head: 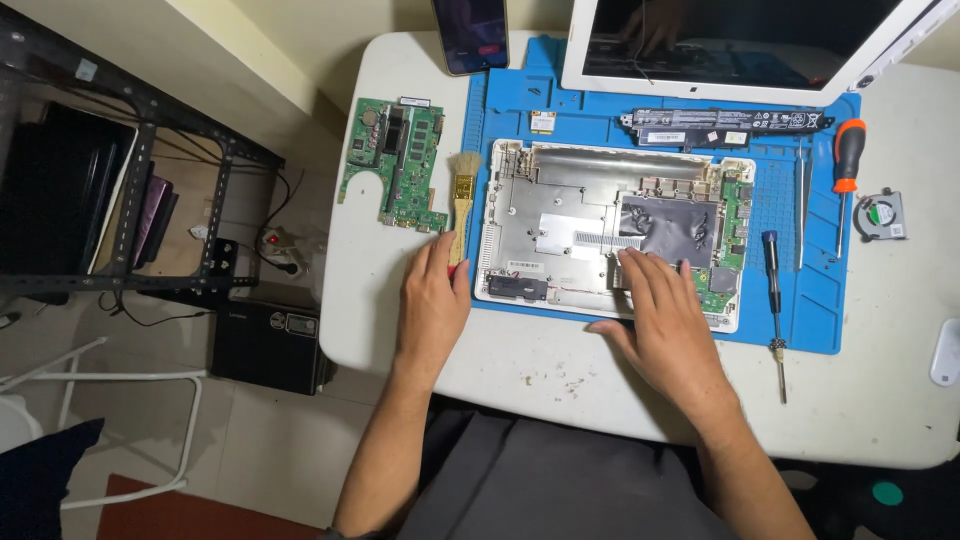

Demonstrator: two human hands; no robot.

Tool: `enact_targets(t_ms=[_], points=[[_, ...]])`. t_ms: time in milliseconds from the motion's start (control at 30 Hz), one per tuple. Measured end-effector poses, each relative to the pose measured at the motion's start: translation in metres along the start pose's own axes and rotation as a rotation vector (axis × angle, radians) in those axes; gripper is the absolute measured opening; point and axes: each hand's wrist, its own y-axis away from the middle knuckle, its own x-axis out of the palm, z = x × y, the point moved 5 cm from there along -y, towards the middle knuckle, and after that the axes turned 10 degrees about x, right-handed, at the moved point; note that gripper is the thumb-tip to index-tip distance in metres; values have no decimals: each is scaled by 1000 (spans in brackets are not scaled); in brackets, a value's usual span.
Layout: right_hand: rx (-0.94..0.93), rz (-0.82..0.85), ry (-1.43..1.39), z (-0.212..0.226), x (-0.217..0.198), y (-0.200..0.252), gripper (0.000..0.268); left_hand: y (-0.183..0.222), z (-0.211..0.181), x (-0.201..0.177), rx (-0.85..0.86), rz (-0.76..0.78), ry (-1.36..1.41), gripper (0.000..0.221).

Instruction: Cleaning a laptop motherboard with a brush and using a screwdriver to work on internal components.

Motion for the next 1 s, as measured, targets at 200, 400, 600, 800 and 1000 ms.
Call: enact_targets(t_ms=[200, 400, 600, 800, 1000], points=[[-8, -36, -13, -2, -3, 0, 78, 16, -14, -20, -125, 148, 109, 43], [-23, -19, -90, -2, -12, 1, 81, -1, 22, -43, -142, -100, 38, 43], [-110, -152, -204, 4, -21, 3, 67, -58, 52, -25, -49, -260, -244, 63], [-222, -117, -299, 10, -28, 11, 55, -74, 57, 2, -186, -132, -280, 79], [-262, -110, -297, 12, -15, 11, 59, -72, 59, 1, -286, -179, -154, 69]])
